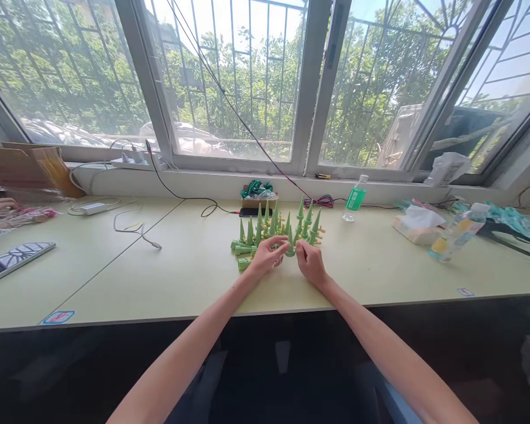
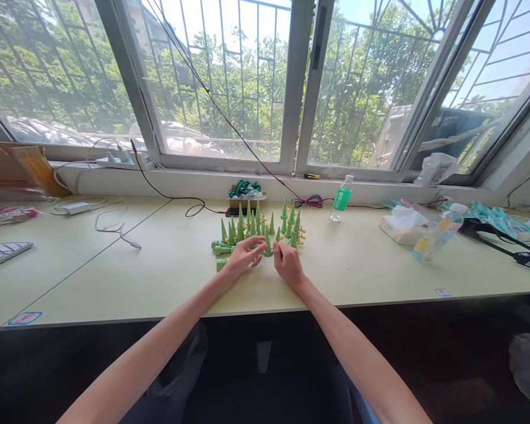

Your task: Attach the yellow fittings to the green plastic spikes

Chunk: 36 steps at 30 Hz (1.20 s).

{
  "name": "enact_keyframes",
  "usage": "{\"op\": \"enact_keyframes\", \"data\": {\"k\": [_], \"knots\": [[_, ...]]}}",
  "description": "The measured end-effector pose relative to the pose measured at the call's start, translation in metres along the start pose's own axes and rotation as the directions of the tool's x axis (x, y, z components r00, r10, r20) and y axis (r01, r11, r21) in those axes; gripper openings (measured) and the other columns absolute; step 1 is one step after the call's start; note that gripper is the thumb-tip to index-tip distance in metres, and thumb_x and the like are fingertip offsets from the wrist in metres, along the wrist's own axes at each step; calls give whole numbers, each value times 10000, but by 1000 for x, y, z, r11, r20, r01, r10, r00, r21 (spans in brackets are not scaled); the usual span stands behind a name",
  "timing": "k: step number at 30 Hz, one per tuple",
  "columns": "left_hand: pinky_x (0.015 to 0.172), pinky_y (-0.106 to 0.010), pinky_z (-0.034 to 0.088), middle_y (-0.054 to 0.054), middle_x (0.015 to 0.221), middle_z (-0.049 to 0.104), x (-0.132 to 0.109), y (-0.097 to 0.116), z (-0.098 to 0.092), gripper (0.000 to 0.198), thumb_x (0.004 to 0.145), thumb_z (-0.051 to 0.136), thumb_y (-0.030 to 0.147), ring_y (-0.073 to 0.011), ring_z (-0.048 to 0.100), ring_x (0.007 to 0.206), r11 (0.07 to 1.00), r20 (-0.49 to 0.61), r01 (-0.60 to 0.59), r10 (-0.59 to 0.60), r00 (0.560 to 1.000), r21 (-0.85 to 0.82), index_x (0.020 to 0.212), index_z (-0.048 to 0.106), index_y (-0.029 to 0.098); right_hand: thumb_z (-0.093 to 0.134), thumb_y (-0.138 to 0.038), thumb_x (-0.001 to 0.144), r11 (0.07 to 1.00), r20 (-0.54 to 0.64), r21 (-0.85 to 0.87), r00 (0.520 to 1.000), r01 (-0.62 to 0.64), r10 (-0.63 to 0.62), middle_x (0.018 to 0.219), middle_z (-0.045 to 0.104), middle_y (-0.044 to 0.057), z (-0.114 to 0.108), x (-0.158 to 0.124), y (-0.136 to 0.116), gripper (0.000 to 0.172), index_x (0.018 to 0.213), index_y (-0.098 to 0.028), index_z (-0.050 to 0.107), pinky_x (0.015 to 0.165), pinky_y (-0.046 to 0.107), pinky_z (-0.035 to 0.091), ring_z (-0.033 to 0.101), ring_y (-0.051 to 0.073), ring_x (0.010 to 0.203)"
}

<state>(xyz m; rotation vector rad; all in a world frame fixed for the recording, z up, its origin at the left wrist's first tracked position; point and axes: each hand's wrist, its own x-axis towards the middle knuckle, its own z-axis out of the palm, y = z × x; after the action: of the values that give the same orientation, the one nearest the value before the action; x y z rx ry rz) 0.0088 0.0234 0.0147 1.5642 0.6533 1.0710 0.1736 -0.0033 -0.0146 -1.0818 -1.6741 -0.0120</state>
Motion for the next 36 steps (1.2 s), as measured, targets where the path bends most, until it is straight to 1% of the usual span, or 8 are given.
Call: {"op": "enact_keyframes", "data": {"k": [2, 4, 8, 14, 20, 26, 31, 36], "knots": [[365, -196, 323, 34, 588, 540, 0, 3, 1, 459, 756, 696, 547, -53, 418, 373, 1000, -82, -7, 5, 997, -23, 958, 613, 143, 349, -326, 995, 1000, -18, 21, 1000, -21, 21, 547, 320, -57, 0, 0, 0, 354, 658, -224, 308, 496, 250, 260, 287, 103, 479], [340, -188, 280, 28, 593, 547, 1, 4, 2, 450, 773, 663, 579, -51, 414, 357, 999, -103, 9, -14, 995, -42, 892, 591, 151, 346, -343, 1001, 999, -21, 39, 999, -34, 35, 560, 327, -58, 0, 0, 1, 345, 680, -224, 312, 501, 247, 263, 286, 102, 489], [330, -174, 225, 21, 557, 563, 0, 3, 1, 481, 800, 605, 625, -58, 402, 340, 992, 7, 101, -101, 995, -78, 930, 553, 165, 349, -367, 1007, 998, 31, 60, 999, -30, 28, 585, 350, -57, 0, 0, 3, 337, 703, -220, 338, 520, 239, 284, 295, 101, 509], [372, -165, 248, -20, 637, 608, -2, 4, 0, 534, 791, 618, 629, -48, 418, 399, 976, 166, 192, -173, 971, -100, 1002, 542, 144, 345, -385, 1009, 994, 86, 95, 995, -51, 43, 602, 394, -50, -1, 1, 3, 338, 722, -212, 388, 535, 233, 313, 337, 100, 519], [382, -177, 251, 5, 670, 583, -3, 1, -5, 534, 776, 674, 567, -36, 392, 406, 977, 137, 167, -149, 979, -132, 1067, 524, 146, 352, -414, 1003, 994, 125, 95, 991, -61, 49, 592, 397, -51, -2, 0, 2, 350, 725, -210, 411, 533, 234, 318, 337, 102, 522], [392, -187, 281, 42, 654, 511, -3, -1, -4, 502, 764, 707, 517, -55, 434, 443, 990, 91, 106, -98, 991, -88, 1070, 517, 167, 320, -440, 1004, 996, 127, 68, 991, -57, 48, 543, 333, -53, 0, -1, 5, 404, 662, -225, 309, 507, 253, 278, 301, 109, 492], [382, -196, 291, 17, 771, 548, -4, 1, -3, 508, 774, 702, 492, -53, 464, 445, 996, 92, 74, -69, 993, -48, 1122, 512, 174, 307, -395, 1006, 997, 123, 44, 991, -65, 60, 515, 342, -51, 1, -2, 6, 405, 641, -222, 317, 490, 264, 258, 308, 106, 455], [371, -183, 281, -103, 1152, 595, -5, 2, -3, 527, 776, 699, 485, -29, 491, 475, 997, 126, 73, -73, 989, 5, 1169, 514, 187, 318, -366, 995, 999, 90, 21, 995, -48, 46, 499, 325, -51, 1, 0, 4, 416, 605, -221, 312, 478, 265, 250, 290, 101, 447]]}}
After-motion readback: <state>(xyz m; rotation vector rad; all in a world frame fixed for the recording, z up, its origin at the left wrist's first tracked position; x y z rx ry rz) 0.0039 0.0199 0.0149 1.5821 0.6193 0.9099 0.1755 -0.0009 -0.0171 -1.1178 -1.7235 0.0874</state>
